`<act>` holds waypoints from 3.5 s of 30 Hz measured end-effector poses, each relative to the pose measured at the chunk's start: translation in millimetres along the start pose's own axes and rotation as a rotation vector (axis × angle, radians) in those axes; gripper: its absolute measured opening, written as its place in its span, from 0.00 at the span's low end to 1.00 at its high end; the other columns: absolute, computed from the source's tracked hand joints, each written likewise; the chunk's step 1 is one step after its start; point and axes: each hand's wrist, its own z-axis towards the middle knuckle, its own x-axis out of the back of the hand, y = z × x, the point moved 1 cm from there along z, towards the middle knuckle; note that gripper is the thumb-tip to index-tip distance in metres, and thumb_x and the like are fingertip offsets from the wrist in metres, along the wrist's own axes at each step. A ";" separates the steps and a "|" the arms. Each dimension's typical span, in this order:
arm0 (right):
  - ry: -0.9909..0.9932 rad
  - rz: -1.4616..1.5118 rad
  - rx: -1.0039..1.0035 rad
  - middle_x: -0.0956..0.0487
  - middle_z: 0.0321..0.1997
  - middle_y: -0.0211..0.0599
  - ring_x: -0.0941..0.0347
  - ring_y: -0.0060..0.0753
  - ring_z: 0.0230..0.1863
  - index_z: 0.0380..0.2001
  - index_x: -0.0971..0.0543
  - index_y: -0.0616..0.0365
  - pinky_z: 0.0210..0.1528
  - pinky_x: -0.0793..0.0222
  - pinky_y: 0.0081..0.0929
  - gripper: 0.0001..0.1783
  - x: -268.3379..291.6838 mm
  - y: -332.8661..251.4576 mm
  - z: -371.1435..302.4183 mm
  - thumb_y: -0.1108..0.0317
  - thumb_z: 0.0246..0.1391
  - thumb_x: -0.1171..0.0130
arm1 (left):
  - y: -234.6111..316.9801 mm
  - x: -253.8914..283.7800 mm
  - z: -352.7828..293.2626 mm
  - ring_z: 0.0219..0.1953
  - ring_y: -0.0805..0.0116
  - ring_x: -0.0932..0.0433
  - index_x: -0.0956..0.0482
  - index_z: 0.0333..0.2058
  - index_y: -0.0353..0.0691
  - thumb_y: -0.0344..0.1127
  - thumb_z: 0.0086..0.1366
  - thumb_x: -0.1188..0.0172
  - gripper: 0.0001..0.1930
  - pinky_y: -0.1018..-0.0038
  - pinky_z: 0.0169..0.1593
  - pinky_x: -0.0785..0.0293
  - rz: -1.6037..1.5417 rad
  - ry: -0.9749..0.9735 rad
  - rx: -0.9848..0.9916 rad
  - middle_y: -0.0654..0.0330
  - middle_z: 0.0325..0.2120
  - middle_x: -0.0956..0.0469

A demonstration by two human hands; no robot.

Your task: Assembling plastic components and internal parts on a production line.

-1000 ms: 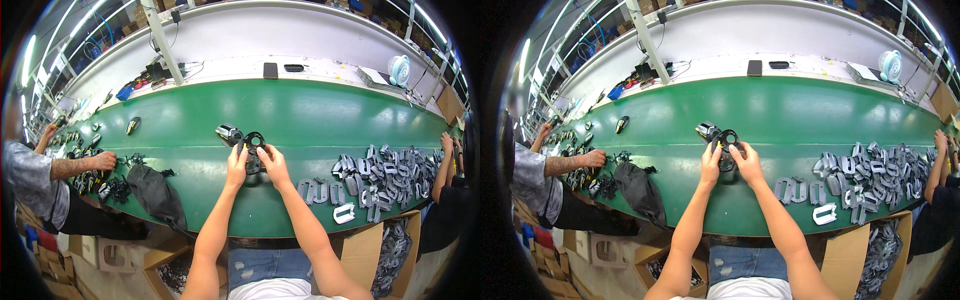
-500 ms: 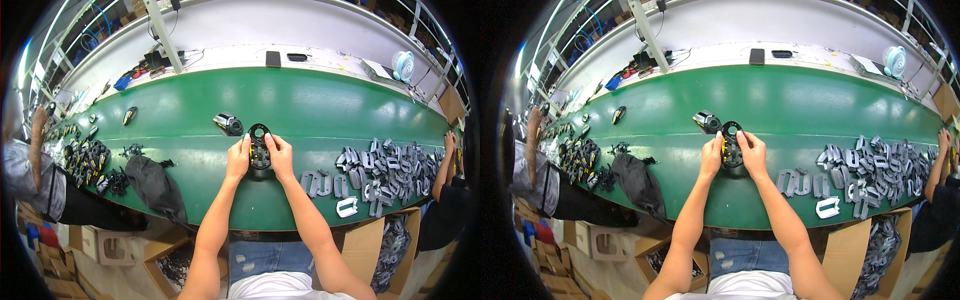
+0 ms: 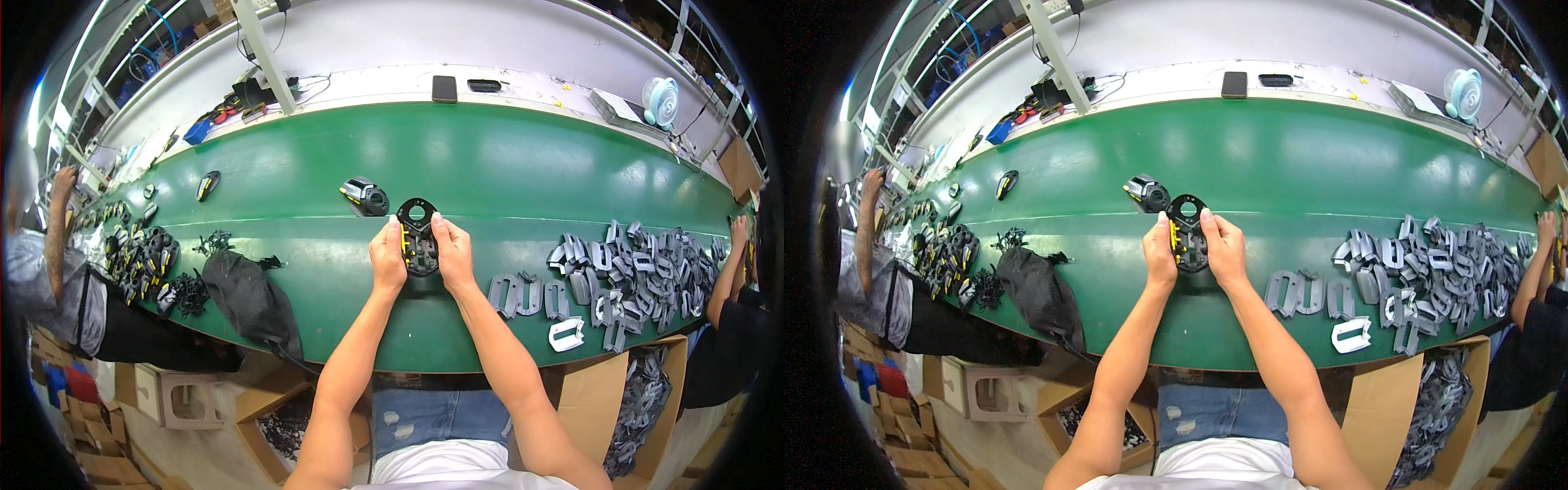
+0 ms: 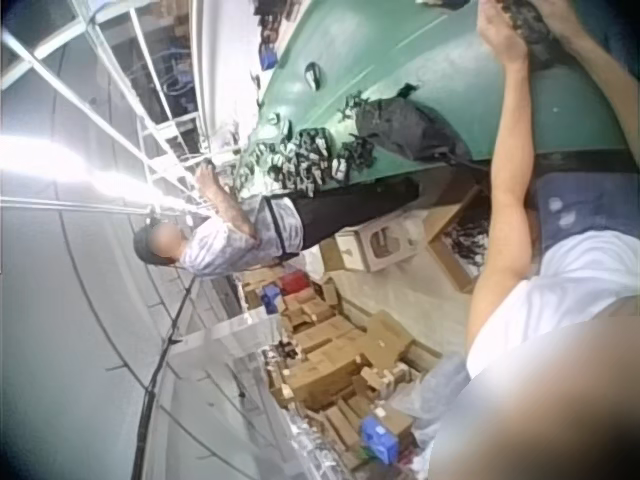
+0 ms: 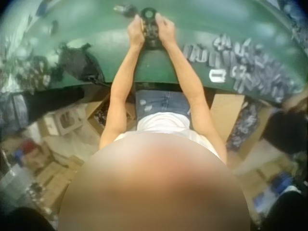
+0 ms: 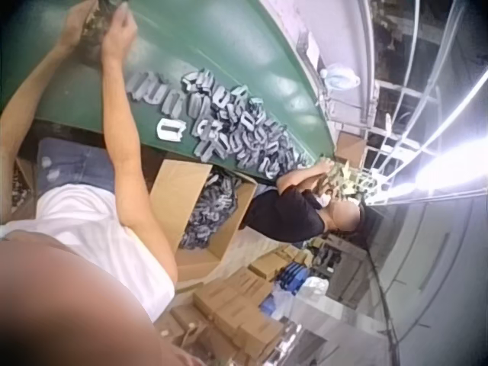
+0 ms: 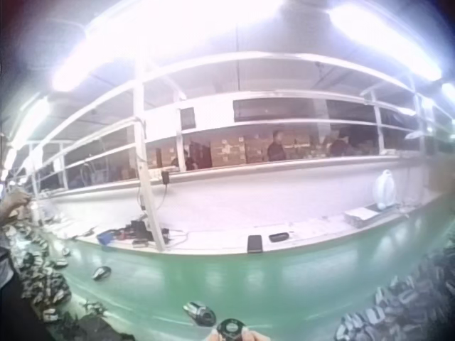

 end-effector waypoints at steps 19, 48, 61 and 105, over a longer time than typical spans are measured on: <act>-0.137 0.029 -0.003 0.26 0.29 0.27 0.33 0.15 0.31 0.33 0.29 0.64 0.36 0.37 0.16 0.11 -0.2 -4.1 1.3 0.71 0.46 0.44 | 13.0 4.3 6.7 0.17 0.77 0.38 0.32 0.20 0.32 0.42 0.65 0.58 0.20 0.74 0.21 0.40 0.384 0.036 -0.206 0.60 0.11 0.34; -0.347 -0.450 -0.056 0.23 0.21 0.41 0.26 0.27 0.23 0.27 0.27 0.68 0.27 0.33 0.24 0.13 -24.3 -1.9 -21.0 0.65 0.52 0.53 | -22.8 26.5 23.7 0.21 0.56 0.25 0.24 0.25 0.38 0.40 0.56 0.49 0.12 0.66 0.26 0.31 0.843 0.046 -0.158 0.52 0.18 0.25; -0.387 -0.508 -0.023 0.24 0.21 0.37 0.27 0.24 0.22 0.26 0.28 0.66 0.20 0.33 0.19 0.13 -20.7 4.7 -18.4 0.66 0.54 0.56 | -16.5 25.5 20.6 0.26 0.49 0.25 0.24 0.29 0.39 0.42 0.57 0.51 0.12 0.60 0.31 0.29 0.873 -0.030 -0.043 0.50 0.22 0.24; -0.312 -0.540 0.086 0.24 0.28 0.49 0.25 0.43 0.31 0.29 0.25 0.62 0.35 0.32 0.35 0.15 -25.3 7.5 -18.3 0.61 0.44 0.52 | -22.1 39.2 29.8 0.17 0.66 0.33 0.27 0.26 0.34 0.38 0.58 0.49 0.11 0.69 0.25 0.35 0.862 -0.092 -0.118 0.52 0.16 0.29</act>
